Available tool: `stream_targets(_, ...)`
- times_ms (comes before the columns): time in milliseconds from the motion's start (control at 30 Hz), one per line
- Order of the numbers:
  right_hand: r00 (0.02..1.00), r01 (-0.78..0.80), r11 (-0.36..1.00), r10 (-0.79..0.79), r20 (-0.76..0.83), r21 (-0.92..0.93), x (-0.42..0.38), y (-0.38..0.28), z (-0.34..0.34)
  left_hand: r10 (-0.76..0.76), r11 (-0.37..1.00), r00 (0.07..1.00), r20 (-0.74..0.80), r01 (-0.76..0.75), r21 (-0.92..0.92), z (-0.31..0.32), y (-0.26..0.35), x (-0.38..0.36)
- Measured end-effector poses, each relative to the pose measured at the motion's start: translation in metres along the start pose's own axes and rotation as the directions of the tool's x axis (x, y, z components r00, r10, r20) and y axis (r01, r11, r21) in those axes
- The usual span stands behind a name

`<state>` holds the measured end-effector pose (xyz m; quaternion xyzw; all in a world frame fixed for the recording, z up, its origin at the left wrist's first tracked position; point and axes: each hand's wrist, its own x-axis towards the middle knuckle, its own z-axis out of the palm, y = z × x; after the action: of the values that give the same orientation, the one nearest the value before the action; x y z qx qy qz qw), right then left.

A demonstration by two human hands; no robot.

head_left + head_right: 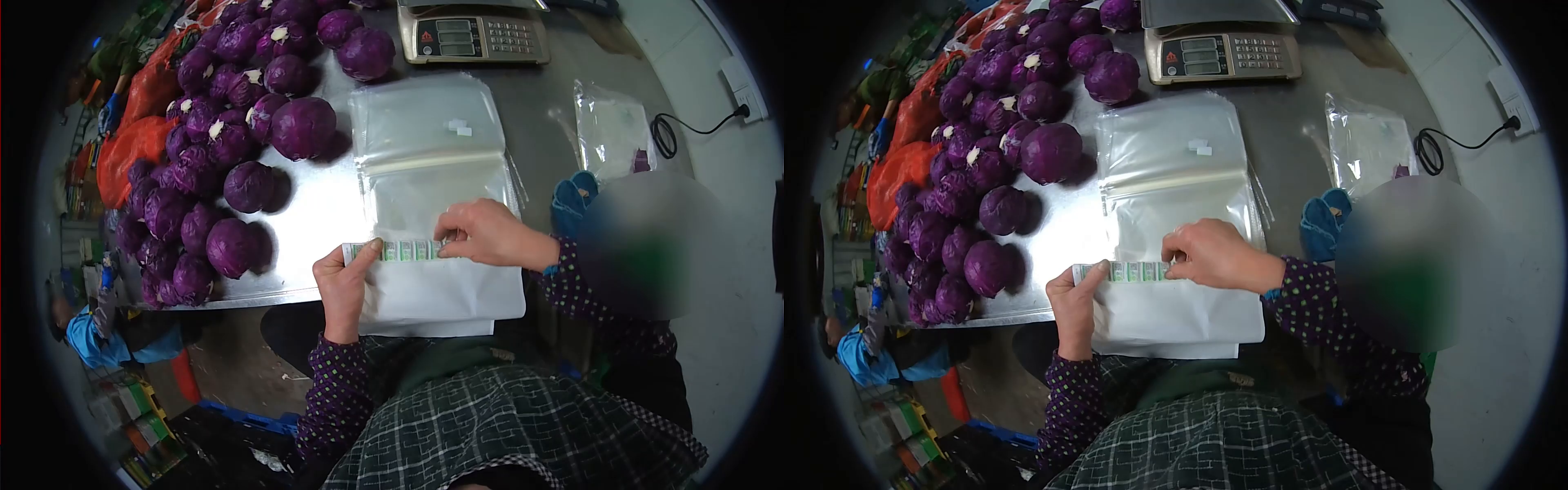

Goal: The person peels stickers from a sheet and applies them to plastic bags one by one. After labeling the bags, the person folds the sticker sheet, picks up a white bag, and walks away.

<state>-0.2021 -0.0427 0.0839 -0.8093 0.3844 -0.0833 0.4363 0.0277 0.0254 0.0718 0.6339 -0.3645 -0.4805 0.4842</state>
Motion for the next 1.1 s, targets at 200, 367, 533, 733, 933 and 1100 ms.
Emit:
stream_targets(200, 0.957, -0.062, 0.980, 0.004, -0.291, -0.191, -0.020, -0.009, 0.025, -0.082, 0.996, 0.997, 0.015, 0.081, 0.037, 0.011, -0.011, 0.001)
stream_targets(367, 0.937, -0.053, 0.919, -0.090, -0.337, -0.392, -0.032, -0.004, 0.040, -0.161, 0.984, 0.985, 0.064, 0.155, 0.086, 0.014, -0.025, 0.006)
stream_targets(533, 0.882, -0.018, 0.990, 0.080, -0.464, 0.137, -0.027, 0.019, 0.021, -0.284, 0.956, 0.947, 0.151, 0.291, -0.029, -0.004, -0.053, 0.020)
stream_targets(733, 0.729, -0.442, 0.893, 0.412, -0.546, 0.083, 0.021, 0.096, 0.040, -0.041, 0.974, 0.876, 0.481, -0.072, 0.214, 0.032, -0.071, 0.019)
stream_targets(933, 0.899, -0.368, 0.882, 0.256, -0.355, -0.296, 0.003, 0.078, 0.030, -0.011, 0.968, 0.904, 0.427, -0.098, 0.231, 0.038, -0.089, 0.023)
stream_targets(1100, 0.939, -0.206, 0.977, 0.185, -0.288, -0.046, 0.008, 0.083, 0.057, 0.009, 0.971, 0.778, 0.628, -0.157, 0.180, 0.027, -0.037, -0.003)
